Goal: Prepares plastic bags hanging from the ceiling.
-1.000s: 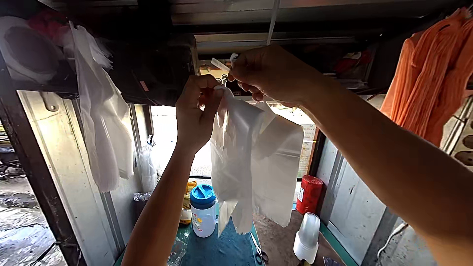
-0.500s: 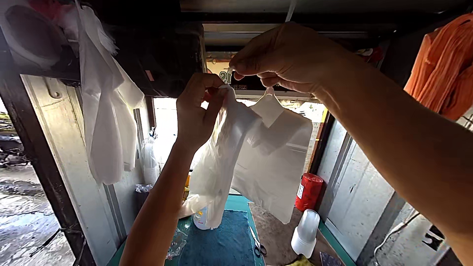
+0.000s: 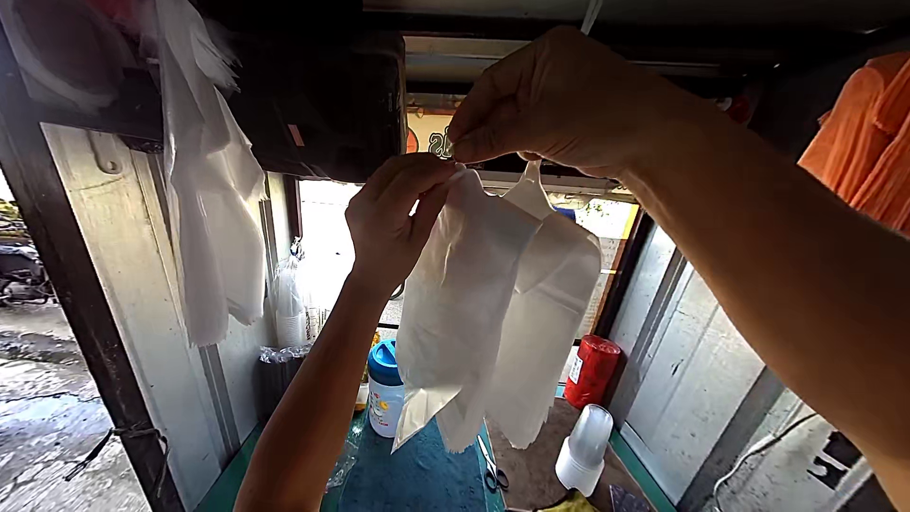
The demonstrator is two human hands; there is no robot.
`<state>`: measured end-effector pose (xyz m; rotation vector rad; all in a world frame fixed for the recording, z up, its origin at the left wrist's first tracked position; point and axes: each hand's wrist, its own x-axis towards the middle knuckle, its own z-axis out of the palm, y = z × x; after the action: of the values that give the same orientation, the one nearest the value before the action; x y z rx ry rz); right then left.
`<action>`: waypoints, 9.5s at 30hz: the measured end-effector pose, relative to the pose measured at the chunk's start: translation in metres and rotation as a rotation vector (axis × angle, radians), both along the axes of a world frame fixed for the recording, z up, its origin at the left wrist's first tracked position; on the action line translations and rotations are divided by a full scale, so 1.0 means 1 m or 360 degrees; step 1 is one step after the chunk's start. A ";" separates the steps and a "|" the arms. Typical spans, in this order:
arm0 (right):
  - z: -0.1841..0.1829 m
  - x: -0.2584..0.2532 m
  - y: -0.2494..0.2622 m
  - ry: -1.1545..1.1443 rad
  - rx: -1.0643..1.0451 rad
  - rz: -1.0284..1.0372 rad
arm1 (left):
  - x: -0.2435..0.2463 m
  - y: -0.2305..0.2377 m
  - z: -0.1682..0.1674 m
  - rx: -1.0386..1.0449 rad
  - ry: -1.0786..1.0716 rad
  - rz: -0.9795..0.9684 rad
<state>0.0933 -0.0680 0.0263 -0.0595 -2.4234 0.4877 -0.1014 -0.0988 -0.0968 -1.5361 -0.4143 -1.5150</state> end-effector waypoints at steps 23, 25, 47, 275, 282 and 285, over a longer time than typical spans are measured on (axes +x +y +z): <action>0.018 -0.015 -0.015 -0.0577 0.0952 -0.0655 | 0.003 0.013 -0.003 -0.0008 0.0116 0.0082; 0.019 -0.014 -0.011 -0.0619 0.0942 -0.0599 | 0.007 0.005 0.000 -0.0070 0.0109 0.0090; -0.040 0.042 0.005 0.0031 0.0778 -0.0899 | -0.008 -0.034 0.074 -0.1713 -0.0434 0.1052; -0.060 0.016 0.045 0.0355 0.0302 0.0082 | 0.054 -0.059 0.038 -0.1614 -0.0791 -0.0297; -0.061 0.022 0.046 0.0333 0.0336 0.0154 | 0.054 -0.058 0.035 -0.1602 -0.0835 -0.0419; -0.061 0.023 0.046 0.0344 0.0248 0.0146 | 0.055 -0.056 0.033 -0.1608 -0.0806 -0.0456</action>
<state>0.1166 -0.0216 -0.0344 0.1640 -2.2496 0.3260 -0.0464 -0.1552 -0.0642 -1.9757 -1.4762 -2.0738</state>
